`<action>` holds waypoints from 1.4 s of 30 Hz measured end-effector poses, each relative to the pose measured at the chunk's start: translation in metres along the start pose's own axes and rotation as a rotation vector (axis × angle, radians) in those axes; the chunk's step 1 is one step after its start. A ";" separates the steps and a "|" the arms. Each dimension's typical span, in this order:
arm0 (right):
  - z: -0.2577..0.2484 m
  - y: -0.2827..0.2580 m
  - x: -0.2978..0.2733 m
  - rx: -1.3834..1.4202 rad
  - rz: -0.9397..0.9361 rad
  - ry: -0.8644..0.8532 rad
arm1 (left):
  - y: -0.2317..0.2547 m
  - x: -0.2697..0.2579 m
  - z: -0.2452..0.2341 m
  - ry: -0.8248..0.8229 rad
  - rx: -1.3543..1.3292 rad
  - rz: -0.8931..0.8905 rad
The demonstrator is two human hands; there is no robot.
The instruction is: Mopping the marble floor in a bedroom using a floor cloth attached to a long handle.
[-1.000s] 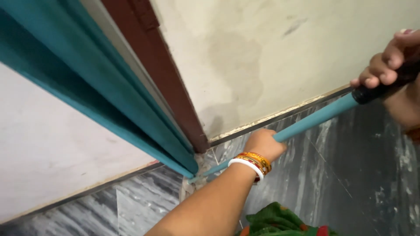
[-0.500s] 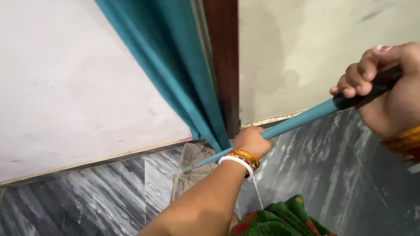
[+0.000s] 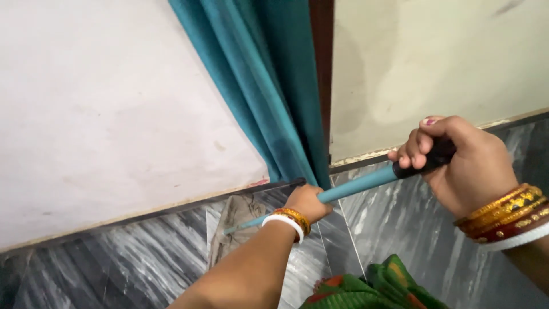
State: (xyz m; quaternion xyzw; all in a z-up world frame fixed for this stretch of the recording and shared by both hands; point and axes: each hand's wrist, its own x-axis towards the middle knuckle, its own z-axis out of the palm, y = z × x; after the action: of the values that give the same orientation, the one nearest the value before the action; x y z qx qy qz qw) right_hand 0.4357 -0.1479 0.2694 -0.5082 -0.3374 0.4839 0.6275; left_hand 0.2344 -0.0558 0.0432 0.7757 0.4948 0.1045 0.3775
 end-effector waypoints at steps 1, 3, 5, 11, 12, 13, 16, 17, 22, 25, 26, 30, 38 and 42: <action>-0.004 -0.003 -0.005 0.004 -0.005 0.004 | 0.003 -0.003 0.004 -0.001 0.005 0.005; -0.013 -0.009 -0.014 -0.014 0.010 0.020 | 0.010 -0.006 0.011 -0.066 0.031 0.056; -0.024 -0.019 -0.021 -0.032 0.002 0.050 | 0.031 -0.009 0.013 -0.079 0.013 0.052; -0.088 -0.042 -0.027 -0.122 -0.054 0.138 | 0.095 -0.002 0.037 -0.213 0.012 0.130; -0.102 -0.045 -0.027 -0.143 -0.064 0.145 | 0.105 -0.002 0.042 -0.228 -0.007 0.163; -0.112 -0.053 -0.025 -0.139 -0.070 0.156 | 0.118 0.001 0.047 -0.234 -0.001 0.172; -0.152 -0.067 -0.017 -0.208 -0.096 0.184 | 0.153 0.008 0.062 -0.236 -0.038 0.204; -0.170 -0.069 -0.011 -0.203 -0.122 0.155 | 0.164 0.010 0.065 -0.221 -0.018 0.246; -0.270 -0.056 0.050 -0.055 -0.161 -0.218 | 0.204 -0.002 0.057 -0.216 -0.042 0.212; -0.190 -0.070 0.018 -0.100 -0.170 -0.189 | 0.191 -0.003 0.052 -0.189 -0.064 0.173; -0.159 -0.072 0.008 -0.148 -0.183 -0.034 | 0.181 -0.002 0.051 -0.167 -0.062 0.147; -0.085 -0.065 -0.006 -0.181 -0.175 0.089 | 0.132 -0.009 0.034 -0.086 -0.060 0.067; 0.042 -0.017 -0.018 -0.089 -0.128 -0.089 | 0.017 -0.056 -0.028 0.026 -0.091 -0.051; 0.092 0.023 -0.022 -0.025 -0.038 -0.182 | -0.047 -0.084 -0.054 0.069 -0.034 -0.073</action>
State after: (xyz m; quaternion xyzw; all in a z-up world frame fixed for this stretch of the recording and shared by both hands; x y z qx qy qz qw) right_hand 0.3384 -0.1398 0.2728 -0.4635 -0.4085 0.5119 0.5969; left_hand 0.1316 -0.0903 0.0660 0.7466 0.5335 0.1258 0.3770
